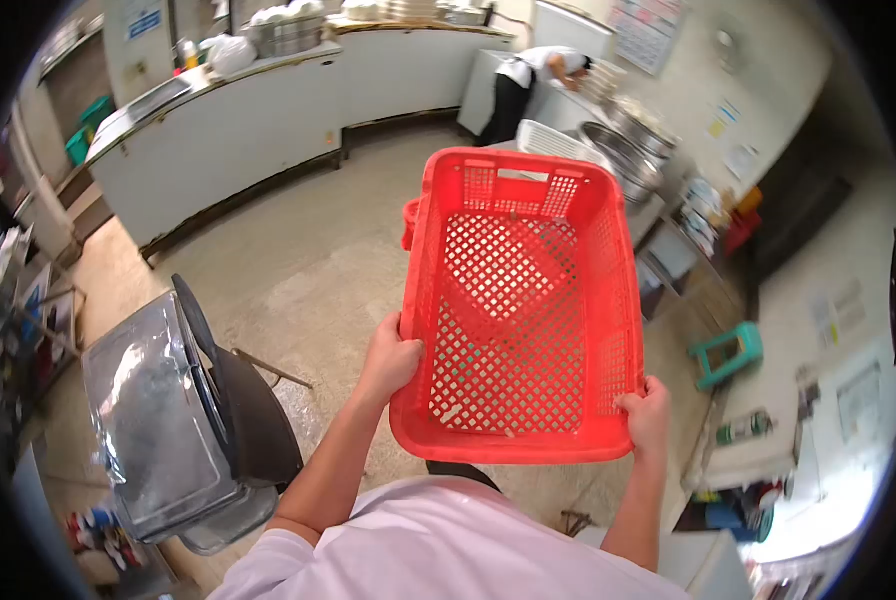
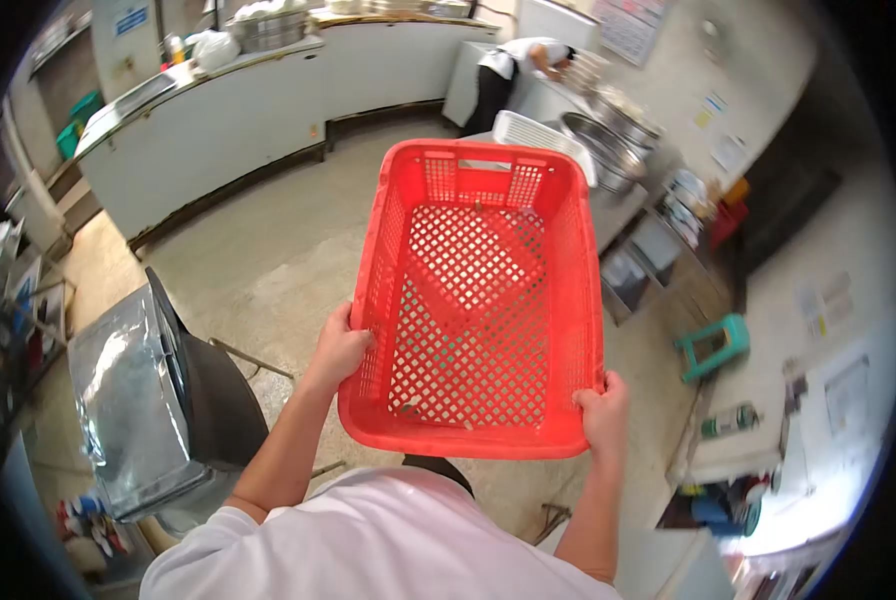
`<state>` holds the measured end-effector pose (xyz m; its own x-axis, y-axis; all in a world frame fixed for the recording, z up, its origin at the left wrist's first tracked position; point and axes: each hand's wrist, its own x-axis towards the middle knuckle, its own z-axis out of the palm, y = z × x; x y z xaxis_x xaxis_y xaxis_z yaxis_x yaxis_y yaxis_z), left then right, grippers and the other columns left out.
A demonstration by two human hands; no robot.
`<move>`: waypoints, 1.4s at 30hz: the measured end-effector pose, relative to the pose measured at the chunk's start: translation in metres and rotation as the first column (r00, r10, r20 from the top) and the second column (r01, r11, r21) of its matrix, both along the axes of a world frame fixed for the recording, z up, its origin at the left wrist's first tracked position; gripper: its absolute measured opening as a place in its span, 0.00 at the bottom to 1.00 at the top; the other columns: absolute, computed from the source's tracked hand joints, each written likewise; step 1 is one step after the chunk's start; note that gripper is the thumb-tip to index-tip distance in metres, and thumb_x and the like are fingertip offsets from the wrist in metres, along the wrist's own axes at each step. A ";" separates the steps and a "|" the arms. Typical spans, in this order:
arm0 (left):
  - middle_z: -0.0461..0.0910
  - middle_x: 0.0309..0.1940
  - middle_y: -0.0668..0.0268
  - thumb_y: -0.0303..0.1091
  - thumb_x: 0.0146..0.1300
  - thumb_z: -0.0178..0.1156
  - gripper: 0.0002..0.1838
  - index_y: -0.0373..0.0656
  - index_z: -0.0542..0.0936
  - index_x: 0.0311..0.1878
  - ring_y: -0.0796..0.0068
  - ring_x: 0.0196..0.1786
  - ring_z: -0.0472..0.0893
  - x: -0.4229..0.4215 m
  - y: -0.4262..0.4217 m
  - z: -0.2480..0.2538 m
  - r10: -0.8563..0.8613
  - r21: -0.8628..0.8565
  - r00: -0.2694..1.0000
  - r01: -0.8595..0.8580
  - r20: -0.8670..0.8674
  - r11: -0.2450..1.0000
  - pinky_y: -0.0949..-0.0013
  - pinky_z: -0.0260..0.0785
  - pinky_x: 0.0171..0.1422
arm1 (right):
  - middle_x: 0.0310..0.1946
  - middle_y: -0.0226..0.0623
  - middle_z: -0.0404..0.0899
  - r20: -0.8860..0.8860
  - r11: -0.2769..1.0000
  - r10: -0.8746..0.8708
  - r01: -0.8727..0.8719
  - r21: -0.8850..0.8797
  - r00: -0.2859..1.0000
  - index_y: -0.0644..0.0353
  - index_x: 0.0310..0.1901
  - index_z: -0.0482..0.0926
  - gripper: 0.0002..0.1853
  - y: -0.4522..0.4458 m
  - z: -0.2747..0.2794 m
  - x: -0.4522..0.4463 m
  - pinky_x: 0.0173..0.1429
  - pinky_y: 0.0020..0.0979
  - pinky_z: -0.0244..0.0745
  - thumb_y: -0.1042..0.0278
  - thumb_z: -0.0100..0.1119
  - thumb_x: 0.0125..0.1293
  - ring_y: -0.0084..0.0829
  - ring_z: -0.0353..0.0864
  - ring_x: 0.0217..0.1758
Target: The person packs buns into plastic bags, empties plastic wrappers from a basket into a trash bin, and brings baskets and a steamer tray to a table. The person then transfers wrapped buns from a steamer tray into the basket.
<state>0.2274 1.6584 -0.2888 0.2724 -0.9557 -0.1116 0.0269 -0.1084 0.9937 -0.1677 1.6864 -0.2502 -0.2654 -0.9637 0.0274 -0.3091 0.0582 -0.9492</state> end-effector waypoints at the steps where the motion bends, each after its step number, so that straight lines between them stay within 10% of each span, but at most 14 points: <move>1: 0.86 0.45 0.55 0.18 0.52 0.57 0.24 0.29 0.77 0.56 0.65 0.45 0.86 0.004 -0.019 -0.009 0.035 -0.005 0.999 -0.035 -0.001 0.999 0.63 0.79 0.50 | 0.31 0.33 0.83 0.000 1.000 0.031 -0.031 0.004 1.000 0.71 0.44 0.79 0.14 -0.032 0.003 0.008 0.36 0.28 0.75 0.81 0.61 0.53 0.22 0.79 0.30; 8: 0.86 0.44 0.58 0.17 0.52 0.56 0.24 0.31 0.76 0.56 0.69 0.42 0.85 0.090 -0.117 0.007 0.262 -0.069 0.965 -0.262 -0.019 0.962 0.65 0.78 0.47 | 0.35 0.35 0.84 0.162 0.938 0.344 -0.344 -0.030 0.925 0.72 0.47 0.79 0.16 -0.240 -0.012 0.091 0.39 0.28 0.77 0.83 0.59 0.54 0.23 0.81 0.34; 16: 0.85 0.41 0.59 0.14 0.52 0.55 0.21 0.33 0.77 0.52 0.70 0.38 0.85 0.207 -0.202 0.028 0.490 -0.076 0.871 -0.487 0.028 0.870 0.66 0.79 0.43 | 0.32 0.38 0.85 -0.131 0.846 0.522 -0.531 -0.047 0.843 0.73 0.44 0.81 0.15 -0.399 0.027 0.239 0.38 0.31 0.78 0.81 0.60 0.53 0.26 0.83 0.33; 30: 0.86 0.43 0.59 0.13 0.54 0.55 0.19 0.33 0.77 0.51 0.71 0.41 0.85 0.396 -0.398 0.053 0.376 -0.091 0.926 -0.371 0.040 0.924 0.66 0.79 0.48 | 0.32 0.36 0.85 0.078 0.911 0.412 -0.413 -0.001 0.908 0.71 0.40 0.81 0.12 -0.566 0.010 0.415 0.38 0.29 0.77 0.82 0.61 0.51 0.24 0.82 0.33; 42: 0.85 0.44 0.59 0.10 0.54 0.54 0.23 0.33 0.76 0.55 0.69 0.43 0.86 0.459 -0.748 0.053 0.199 0.061 0.979 -0.201 0.038 0.978 0.66 0.81 0.47 | 0.33 0.39 0.86 0.070 0.972 0.211 -0.217 0.091 0.975 0.70 0.39 0.82 0.11 -0.831 -0.009 0.455 0.40 0.32 0.77 0.73 0.67 0.56 0.26 0.82 0.34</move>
<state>0.6869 0.9106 -0.2363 0.4619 -0.8725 -0.1597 0.0231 -0.1681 0.9855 0.2874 0.8553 -0.2591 -0.0515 -0.9955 -0.0790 -0.2673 0.0899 -0.9594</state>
